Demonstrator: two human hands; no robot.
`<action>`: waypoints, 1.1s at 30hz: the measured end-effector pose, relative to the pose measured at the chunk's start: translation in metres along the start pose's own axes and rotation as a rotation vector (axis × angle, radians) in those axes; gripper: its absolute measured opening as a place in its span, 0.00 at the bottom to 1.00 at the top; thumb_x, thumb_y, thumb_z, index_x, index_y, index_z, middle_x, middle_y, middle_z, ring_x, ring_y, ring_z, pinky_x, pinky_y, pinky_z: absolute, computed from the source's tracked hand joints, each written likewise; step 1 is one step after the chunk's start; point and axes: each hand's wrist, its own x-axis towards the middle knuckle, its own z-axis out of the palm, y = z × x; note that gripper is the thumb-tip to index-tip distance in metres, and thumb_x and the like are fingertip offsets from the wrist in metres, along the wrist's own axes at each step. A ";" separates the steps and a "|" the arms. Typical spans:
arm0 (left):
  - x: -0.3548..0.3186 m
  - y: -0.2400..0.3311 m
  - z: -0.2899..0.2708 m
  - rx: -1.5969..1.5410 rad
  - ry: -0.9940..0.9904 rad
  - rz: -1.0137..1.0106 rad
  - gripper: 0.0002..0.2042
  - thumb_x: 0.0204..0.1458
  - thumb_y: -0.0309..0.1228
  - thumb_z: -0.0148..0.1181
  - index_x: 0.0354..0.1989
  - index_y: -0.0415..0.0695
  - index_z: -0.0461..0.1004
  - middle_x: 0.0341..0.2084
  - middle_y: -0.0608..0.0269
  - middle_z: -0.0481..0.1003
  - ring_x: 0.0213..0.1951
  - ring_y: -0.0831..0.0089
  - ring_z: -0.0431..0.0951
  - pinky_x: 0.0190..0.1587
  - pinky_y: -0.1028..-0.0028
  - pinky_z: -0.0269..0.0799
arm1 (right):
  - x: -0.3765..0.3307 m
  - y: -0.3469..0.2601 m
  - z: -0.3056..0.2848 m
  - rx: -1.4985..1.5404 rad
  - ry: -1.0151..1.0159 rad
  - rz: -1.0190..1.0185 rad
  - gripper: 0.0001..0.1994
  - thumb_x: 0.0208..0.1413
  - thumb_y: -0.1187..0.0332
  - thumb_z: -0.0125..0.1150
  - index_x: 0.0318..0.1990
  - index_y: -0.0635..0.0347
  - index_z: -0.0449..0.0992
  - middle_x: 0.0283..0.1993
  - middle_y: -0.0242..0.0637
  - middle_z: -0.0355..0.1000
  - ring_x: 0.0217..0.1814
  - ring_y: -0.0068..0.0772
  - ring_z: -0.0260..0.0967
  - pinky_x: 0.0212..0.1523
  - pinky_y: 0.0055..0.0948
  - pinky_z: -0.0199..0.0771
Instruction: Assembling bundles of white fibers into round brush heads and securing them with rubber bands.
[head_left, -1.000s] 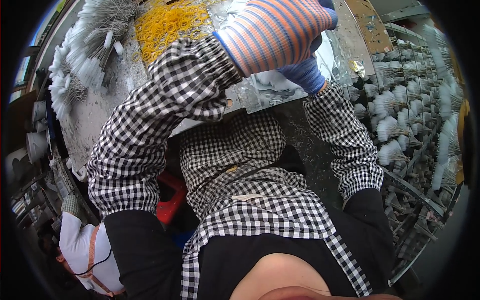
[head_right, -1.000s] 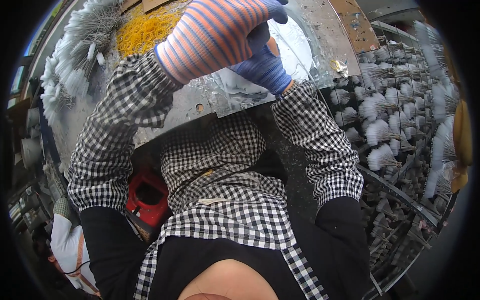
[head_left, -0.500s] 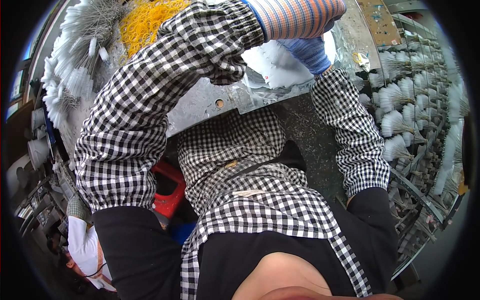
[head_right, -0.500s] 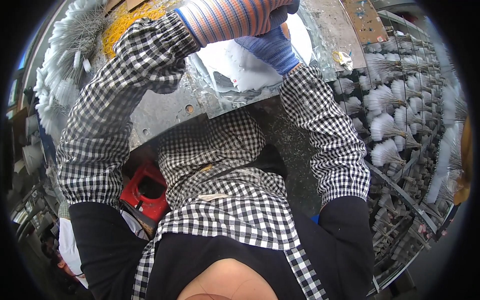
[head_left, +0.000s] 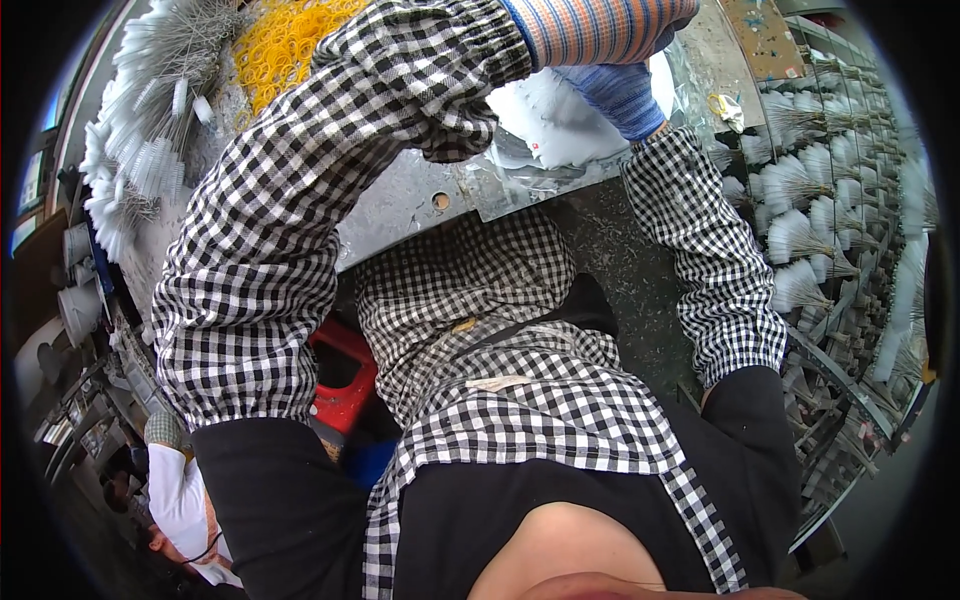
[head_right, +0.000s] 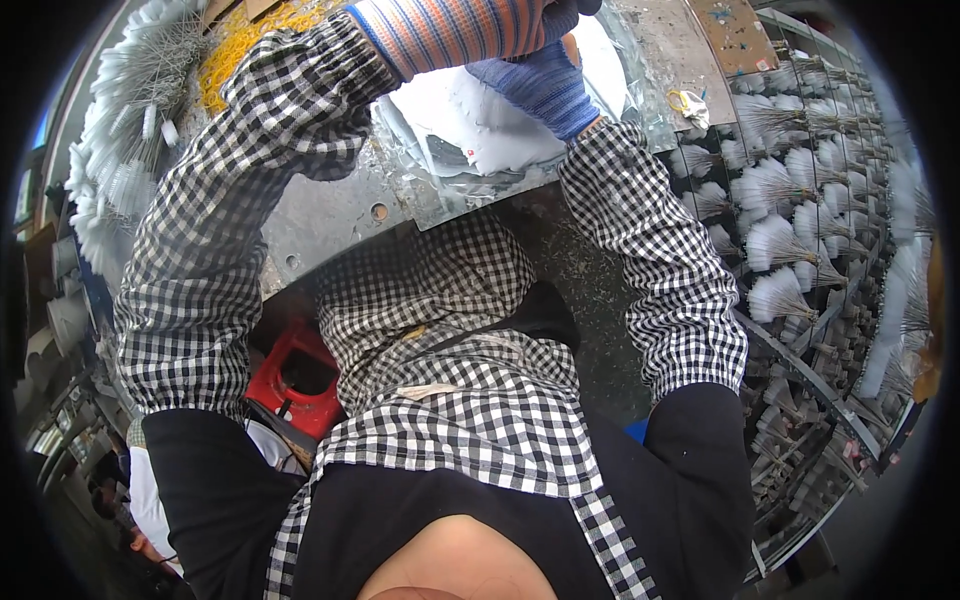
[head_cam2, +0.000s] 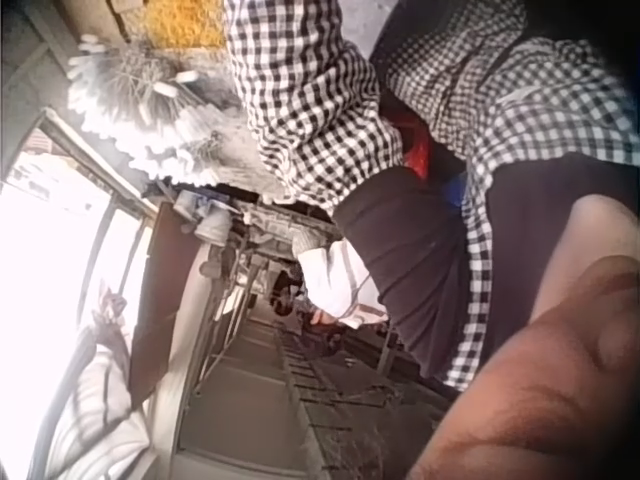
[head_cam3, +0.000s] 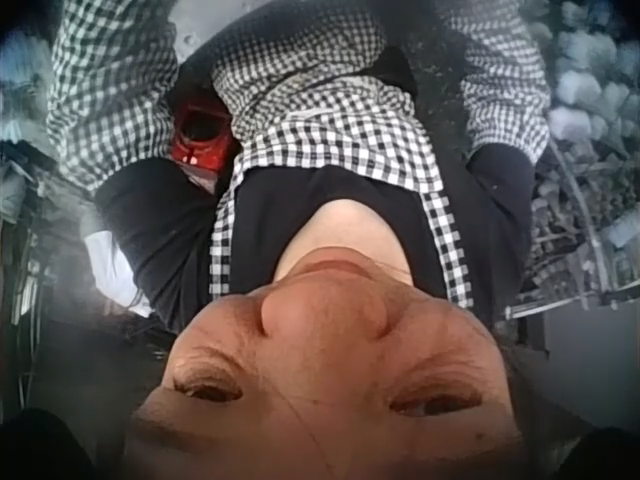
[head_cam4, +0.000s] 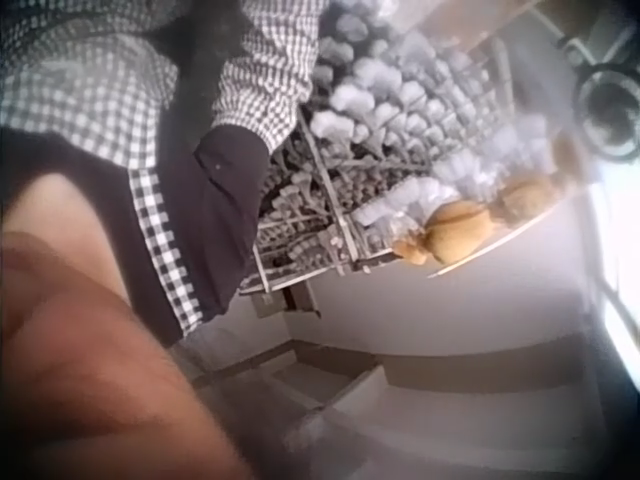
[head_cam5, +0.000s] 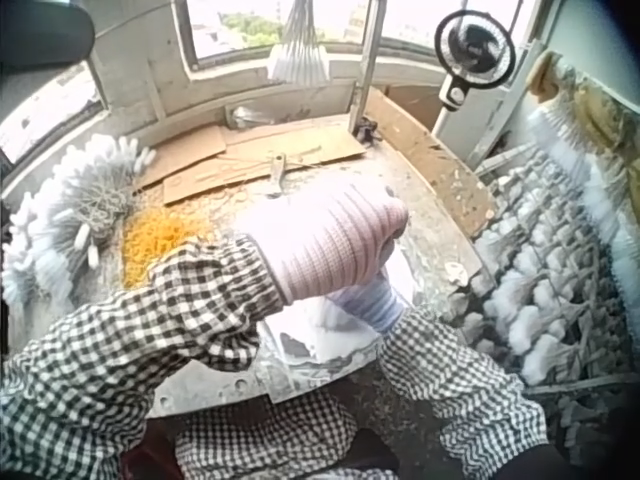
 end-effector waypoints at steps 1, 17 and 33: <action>0.000 0.005 0.007 0.001 0.001 0.000 0.03 0.46 0.28 0.59 0.25 0.44 0.77 0.17 0.57 0.72 0.22 0.59 0.75 0.27 0.61 0.73 | 0.002 0.004 -0.001 -0.083 0.007 -0.118 0.33 0.58 0.44 0.64 0.67 0.48 0.68 0.65 0.33 0.68 0.65 0.38 0.66 0.63 0.38 0.67; 0.017 0.026 0.102 1.495 0.235 -0.645 0.03 0.45 0.28 0.61 0.26 0.45 0.73 0.22 0.60 0.70 0.29 0.62 0.73 0.35 0.63 0.73 | -0.020 0.012 0.001 -0.153 -0.097 -0.012 0.33 0.60 0.46 0.62 0.68 0.51 0.65 0.65 0.35 0.69 0.63 0.35 0.68 0.61 0.37 0.69; -0.008 0.000 -0.025 -0.210 0.006 0.035 0.05 0.48 0.26 0.59 0.33 0.43 0.78 0.30 0.54 0.78 0.35 0.54 0.80 0.39 0.62 0.76 | 0.019 -0.001 -0.034 -0.045 -0.269 -0.051 0.35 0.65 0.46 0.56 0.72 0.53 0.54 0.70 0.36 0.60 0.70 0.34 0.60 0.66 0.37 0.63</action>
